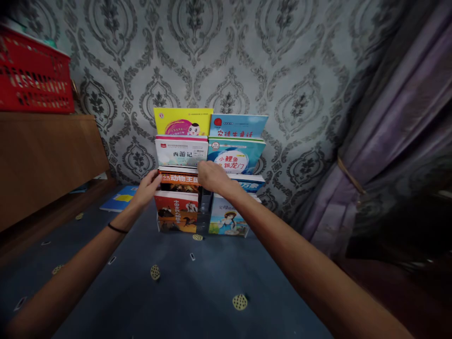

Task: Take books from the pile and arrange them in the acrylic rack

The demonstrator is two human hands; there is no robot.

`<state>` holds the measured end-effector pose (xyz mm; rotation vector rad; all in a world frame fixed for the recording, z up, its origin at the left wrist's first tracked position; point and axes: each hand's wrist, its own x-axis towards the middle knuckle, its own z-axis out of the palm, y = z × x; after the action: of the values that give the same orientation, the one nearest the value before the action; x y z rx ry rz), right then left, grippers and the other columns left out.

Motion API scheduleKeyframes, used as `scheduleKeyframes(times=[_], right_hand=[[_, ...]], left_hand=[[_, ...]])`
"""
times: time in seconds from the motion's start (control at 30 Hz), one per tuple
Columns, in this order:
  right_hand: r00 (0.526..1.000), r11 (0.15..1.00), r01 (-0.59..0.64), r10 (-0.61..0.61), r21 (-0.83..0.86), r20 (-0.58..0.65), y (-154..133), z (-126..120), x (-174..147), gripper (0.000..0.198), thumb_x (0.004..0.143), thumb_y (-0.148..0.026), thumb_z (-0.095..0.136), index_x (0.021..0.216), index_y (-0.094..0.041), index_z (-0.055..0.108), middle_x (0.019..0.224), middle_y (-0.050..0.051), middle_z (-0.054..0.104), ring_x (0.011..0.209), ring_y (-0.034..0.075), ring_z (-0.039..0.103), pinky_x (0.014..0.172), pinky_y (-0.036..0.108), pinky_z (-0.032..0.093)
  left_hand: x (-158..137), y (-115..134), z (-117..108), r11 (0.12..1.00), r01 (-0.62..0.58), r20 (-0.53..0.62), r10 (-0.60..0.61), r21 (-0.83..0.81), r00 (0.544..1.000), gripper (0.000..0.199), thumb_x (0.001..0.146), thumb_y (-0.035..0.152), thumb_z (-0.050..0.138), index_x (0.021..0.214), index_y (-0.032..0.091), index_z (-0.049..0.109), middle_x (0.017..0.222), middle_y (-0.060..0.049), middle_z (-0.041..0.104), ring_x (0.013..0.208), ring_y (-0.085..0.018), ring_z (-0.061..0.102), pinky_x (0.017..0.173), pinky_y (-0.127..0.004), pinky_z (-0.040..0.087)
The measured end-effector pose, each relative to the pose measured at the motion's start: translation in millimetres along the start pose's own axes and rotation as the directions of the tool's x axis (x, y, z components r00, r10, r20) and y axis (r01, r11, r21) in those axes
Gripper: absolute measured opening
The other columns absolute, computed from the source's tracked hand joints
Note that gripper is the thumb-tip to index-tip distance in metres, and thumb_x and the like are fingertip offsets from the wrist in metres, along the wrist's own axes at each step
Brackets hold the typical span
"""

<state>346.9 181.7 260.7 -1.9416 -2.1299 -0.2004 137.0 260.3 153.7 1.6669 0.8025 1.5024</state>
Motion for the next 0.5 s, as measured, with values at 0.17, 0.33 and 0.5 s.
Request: scheduleKeyframes(times=[0.17, 0.33, 0.5], right_hand=[[0.921, 0.985, 0.079, -0.013, 0.153, -0.389, -13.6, 24.0, -46.2, 0.051, 0.091, -0.012, 0.040, 0.140, -0.007, 0.050, 0.129, 0.023, 0.065, 0.124, 0.034, 0.059, 0.106, 0.049, 0.044], [0.854, 0.837, 0.139, 0.169, 0.529, -0.491, -16.5, 106.5, -80.6, 0.067, 0.090, -0.032, 0.045, 0.152, -0.009, 0.037, 0.153, 0.020, 0.047, 0.142, 0.032, 0.045, 0.118, 0.052, 0.037], [0.870, 0.595, 0.042, 0.374, 0.802, -0.323, -10.8, 154.6, -54.9, 0.080, 0.082, -0.036, 0.055, 0.156, -0.015, 0.032, 0.155, 0.016, 0.046, 0.145, 0.032, 0.042, 0.119, 0.052, 0.035]], left_hand=[[5.7, 10.2, -8.2, 0.988, 0.145, 0.012, -0.144, -0.052, 0.989, 0.036, 0.089, 0.049, 0.054, 0.105, 0.018, 0.066, 0.107, -0.007, 0.072, 0.096, -0.022, 0.066, 0.073, -0.030, 0.055], [8.8, 3.6, -11.7, 0.994, 0.112, 0.038, -0.111, -0.016, 0.993, 0.038, 0.088, 0.052, 0.054, 0.097, 0.017, 0.066, 0.100, -0.008, 0.072, 0.092, -0.020, 0.065, 0.075, -0.031, 0.054], [10.0, -3.4, -11.4, 0.999, 0.030, 0.014, -0.030, 0.018, 0.999, 0.034, 0.088, 0.049, 0.053, 0.091, 0.017, 0.067, 0.093, -0.007, 0.072, 0.092, -0.023, 0.064, 0.077, -0.032, 0.053]])
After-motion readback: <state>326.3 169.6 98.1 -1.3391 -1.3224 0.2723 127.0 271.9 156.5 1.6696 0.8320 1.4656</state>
